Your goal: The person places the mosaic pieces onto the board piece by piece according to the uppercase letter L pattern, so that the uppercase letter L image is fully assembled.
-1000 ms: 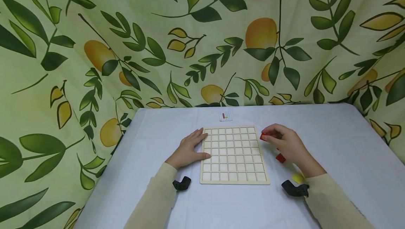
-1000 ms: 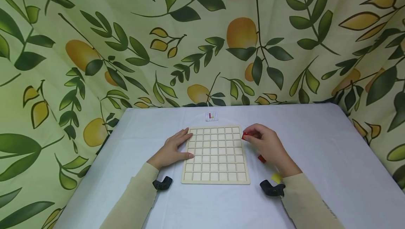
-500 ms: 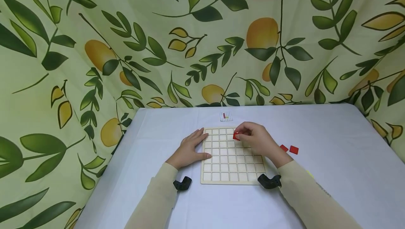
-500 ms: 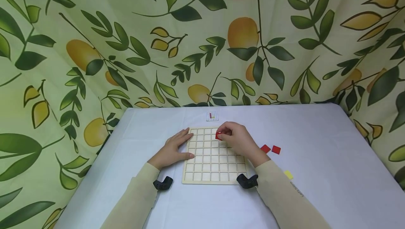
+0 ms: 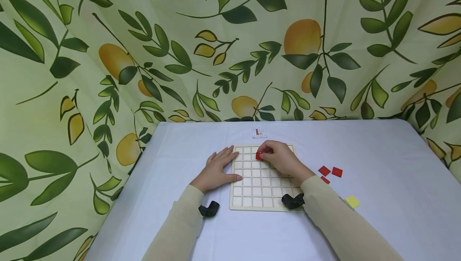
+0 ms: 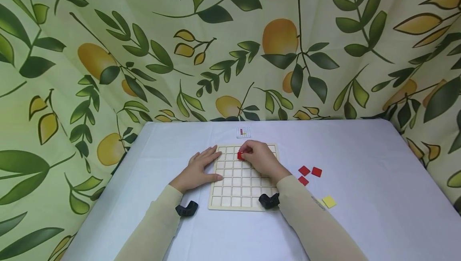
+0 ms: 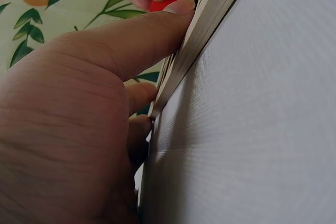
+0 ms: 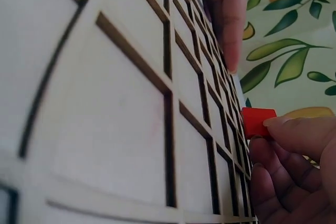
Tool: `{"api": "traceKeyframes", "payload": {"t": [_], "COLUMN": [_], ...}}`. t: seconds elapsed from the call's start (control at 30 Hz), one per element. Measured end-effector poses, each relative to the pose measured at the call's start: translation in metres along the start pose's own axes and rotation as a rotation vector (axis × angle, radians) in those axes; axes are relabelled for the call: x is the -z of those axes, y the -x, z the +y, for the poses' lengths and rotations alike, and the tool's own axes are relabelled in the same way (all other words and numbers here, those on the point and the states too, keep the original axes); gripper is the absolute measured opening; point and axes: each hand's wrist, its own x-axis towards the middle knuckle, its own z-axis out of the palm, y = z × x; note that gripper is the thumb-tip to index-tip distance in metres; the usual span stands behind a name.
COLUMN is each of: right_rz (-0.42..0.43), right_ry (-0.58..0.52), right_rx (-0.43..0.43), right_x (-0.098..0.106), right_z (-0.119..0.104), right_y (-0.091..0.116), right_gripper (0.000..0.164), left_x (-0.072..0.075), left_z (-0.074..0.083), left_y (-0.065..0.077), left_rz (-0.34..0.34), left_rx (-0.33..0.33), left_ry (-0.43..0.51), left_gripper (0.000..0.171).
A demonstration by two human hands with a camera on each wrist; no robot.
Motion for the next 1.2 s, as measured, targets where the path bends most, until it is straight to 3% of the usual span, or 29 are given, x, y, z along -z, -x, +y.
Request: {"api": "traceKeyframes", "payload": {"t": [0.3,0.57,0.77,1.2], "right_rz": [-0.012,-0.026,-0.054,-0.022], "right_ry": [0.061,0.163,0.17,-0.146], "right_rx": [0.038,0.086,0.082,0.048], "right_x": [-0.005,-0.01,-0.01,0.025], "right_z": [0.002,-0.002,0.0,-0.006], "right_y": [-0.011,-0.012,-0.01,0.014], "right_gripper": [0.008,0.012,0.018,0.058], "left_x": [0.0,0.0,-0.001,-0.001], "left_z": [0.001,0.002,-0.001,0.001], "left_y": [0.0,0.0,0.001,0.001], "left_rz": [0.007,0.003,0.006,0.009], "left_rx": [0.008,0.0,-0.007,0.001], "left_ry": [0.009,-0.009,-0.003,0.014], "left_gripper": [0.094,0.093,0.094,0.094]}}
